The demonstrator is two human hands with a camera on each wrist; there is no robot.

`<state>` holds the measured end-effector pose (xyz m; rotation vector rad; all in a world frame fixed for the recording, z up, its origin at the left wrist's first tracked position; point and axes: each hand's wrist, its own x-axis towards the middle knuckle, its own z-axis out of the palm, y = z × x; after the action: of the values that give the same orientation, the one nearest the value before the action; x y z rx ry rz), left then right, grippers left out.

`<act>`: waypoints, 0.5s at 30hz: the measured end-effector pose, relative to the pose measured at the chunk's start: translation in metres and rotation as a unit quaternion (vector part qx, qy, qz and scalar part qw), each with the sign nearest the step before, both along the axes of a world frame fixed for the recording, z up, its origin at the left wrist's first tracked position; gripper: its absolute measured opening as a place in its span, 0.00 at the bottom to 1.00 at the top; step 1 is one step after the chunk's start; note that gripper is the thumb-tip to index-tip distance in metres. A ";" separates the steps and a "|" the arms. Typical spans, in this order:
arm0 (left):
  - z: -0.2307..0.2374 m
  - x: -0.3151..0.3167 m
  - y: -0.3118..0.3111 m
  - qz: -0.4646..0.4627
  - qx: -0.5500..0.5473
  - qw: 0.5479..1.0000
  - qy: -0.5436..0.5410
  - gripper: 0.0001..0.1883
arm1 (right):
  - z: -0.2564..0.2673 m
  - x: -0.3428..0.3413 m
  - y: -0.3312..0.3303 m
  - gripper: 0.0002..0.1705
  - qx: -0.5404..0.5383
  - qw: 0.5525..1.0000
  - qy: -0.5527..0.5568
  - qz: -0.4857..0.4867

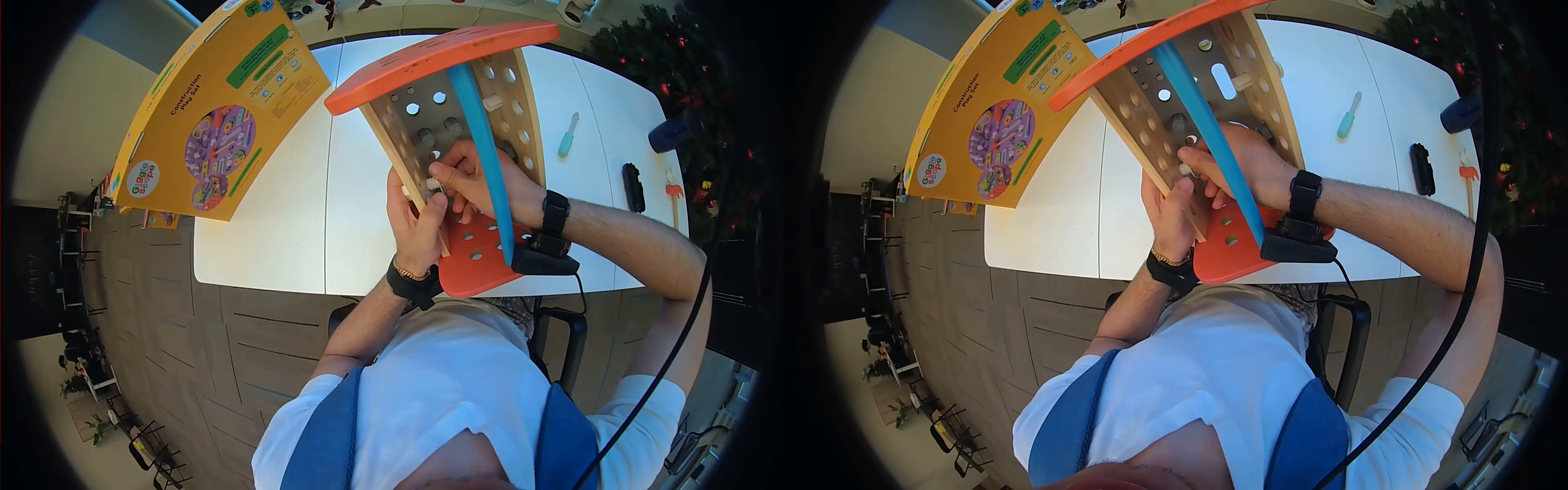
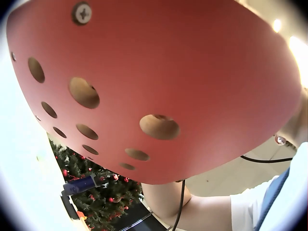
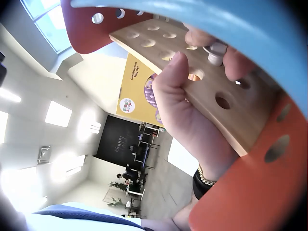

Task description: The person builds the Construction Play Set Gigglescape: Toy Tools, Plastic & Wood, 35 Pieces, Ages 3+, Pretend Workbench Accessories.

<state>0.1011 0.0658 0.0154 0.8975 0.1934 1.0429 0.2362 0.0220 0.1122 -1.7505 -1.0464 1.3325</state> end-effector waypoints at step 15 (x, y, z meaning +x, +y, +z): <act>0.015 -0.011 0.009 -0.038 -0.055 0.997 0.047 0.38 | 0.004 0.013 0.010 0.29 -0.141 0.986 0.053 0.072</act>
<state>0.0900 0.0745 0.0306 0.8485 0.2899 0.9131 0.2490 0.0322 0.1158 -1.8079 -0.9777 1.7156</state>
